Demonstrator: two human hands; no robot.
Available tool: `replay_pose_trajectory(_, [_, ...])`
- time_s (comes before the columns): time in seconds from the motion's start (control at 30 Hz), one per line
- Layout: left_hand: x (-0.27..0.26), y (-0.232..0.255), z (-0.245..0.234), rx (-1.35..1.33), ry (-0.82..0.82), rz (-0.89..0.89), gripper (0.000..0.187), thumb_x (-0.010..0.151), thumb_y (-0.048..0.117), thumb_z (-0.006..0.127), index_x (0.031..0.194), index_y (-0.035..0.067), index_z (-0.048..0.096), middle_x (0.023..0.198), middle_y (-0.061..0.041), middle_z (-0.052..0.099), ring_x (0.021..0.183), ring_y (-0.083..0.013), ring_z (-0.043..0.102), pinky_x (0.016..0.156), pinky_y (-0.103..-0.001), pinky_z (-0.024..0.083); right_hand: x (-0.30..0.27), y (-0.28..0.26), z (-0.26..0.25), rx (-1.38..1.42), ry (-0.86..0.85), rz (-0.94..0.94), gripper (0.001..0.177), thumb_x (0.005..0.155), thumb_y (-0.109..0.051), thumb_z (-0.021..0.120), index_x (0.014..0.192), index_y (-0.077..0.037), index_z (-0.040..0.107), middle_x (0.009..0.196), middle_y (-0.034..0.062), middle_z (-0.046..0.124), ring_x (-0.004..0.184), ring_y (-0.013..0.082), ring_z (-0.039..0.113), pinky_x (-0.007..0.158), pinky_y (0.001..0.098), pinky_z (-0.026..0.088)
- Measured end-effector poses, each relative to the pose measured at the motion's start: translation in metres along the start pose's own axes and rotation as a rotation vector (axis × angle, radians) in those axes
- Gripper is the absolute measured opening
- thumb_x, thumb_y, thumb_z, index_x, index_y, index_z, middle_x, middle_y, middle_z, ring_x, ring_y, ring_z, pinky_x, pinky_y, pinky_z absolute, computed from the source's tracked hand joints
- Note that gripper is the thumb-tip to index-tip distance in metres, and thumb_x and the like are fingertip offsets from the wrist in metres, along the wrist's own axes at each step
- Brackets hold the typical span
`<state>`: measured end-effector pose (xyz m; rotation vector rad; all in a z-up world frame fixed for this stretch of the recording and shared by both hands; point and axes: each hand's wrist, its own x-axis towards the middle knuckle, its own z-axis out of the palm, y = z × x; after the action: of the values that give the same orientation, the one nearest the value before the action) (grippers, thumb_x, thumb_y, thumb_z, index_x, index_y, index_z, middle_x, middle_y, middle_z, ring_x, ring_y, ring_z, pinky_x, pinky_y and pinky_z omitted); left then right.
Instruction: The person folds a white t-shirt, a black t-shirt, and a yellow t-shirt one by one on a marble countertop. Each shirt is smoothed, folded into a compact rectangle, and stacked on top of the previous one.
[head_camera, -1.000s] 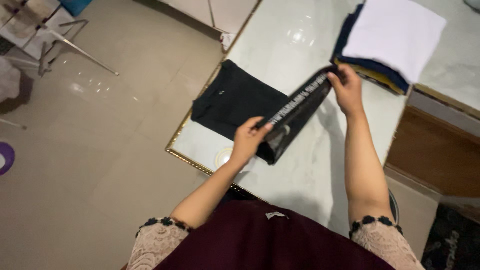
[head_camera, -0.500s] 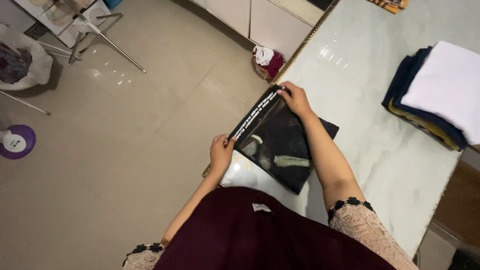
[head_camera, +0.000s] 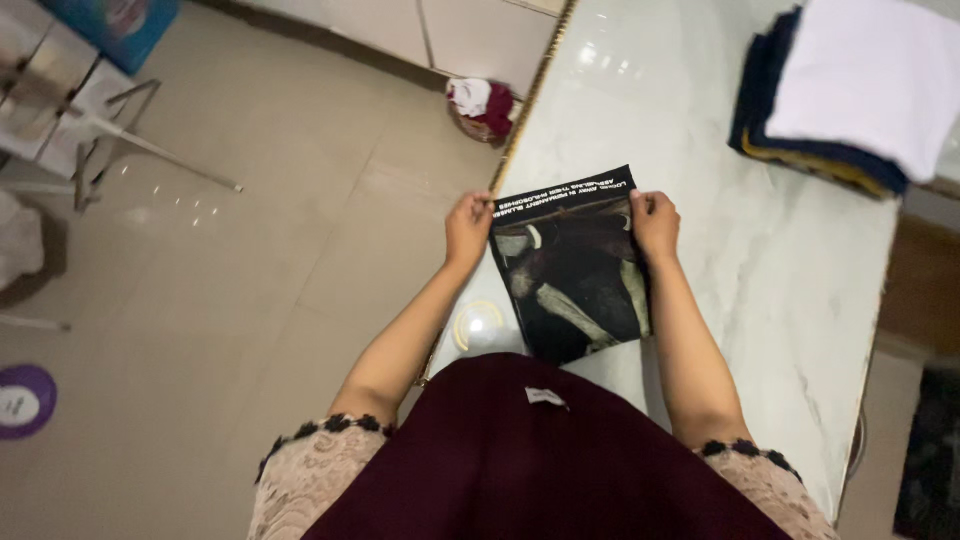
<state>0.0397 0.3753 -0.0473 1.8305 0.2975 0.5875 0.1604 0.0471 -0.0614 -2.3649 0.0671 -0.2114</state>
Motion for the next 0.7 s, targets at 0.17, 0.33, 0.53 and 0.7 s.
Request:
replay_pose_trajectory(0.17, [0.005,-0.012,0.025,0.260,0.009,0.005,0.038,0.084,0.027,0.083,0.107,0.002,0.067,0.091,-0.016,0.069,0.080,-0.0308,0.067,0.072,-0.041,0.053,-0.040,0.035,-0.055,-0.044,-0.150,0.156,0.046,0.096,-0.048,0.072,0.099,-0.002,0.077,0.088,0.0190,0.074,0.084,0.0301,0.072,0.079,0.0419,0.054])
replay_pose_trajectory(0.33, [-0.018,-0.018,0.017,0.122,-0.074,-0.282,0.033,0.090,0.029,0.076,0.113,0.007,0.066,0.086,-0.008,0.072,0.078,-0.0199,0.071,0.074,-0.031,0.055,-0.060,0.019,-0.071,0.194,-0.252,0.105,0.044,0.091,-0.044,0.073,0.102,-0.001,0.076,0.086,0.0114,0.075,0.080,0.0208,0.067,0.074,0.0365,0.053])
replay_pose_trajectory(0.53, [-0.088,0.020,-0.011,0.052,0.092,-0.068,0.041,0.091,0.027,0.077,0.115,0.002,0.056,0.085,-0.009,0.066,0.072,-0.0174,0.064,0.067,-0.032,0.053,-0.078,0.003,-0.112,0.064,-0.347,0.192,0.044,0.099,-0.042,0.074,0.104,0.002,0.073,0.083,0.0070,0.070,0.075,0.0132,0.062,0.069,0.0305,0.049])
replay_pose_trajectory(0.7, [-0.162,0.046,-0.022,0.151,-0.464,-0.614,0.040,0.089,0.044,0.078,0.085,0.006,0.066,0.068,-0.006,0.070,0.056,-0.0124,0.066,0.055,-0.028,0.052,-0.122,0.023,-0.144,0.272,-0.485,0.342,0.038,0.092,-0.034,0.079,0.099,0.003,0.077,0.076,0.0030,0.064,0.067,0.0113,0.052,0.061,0.0292,0.041])
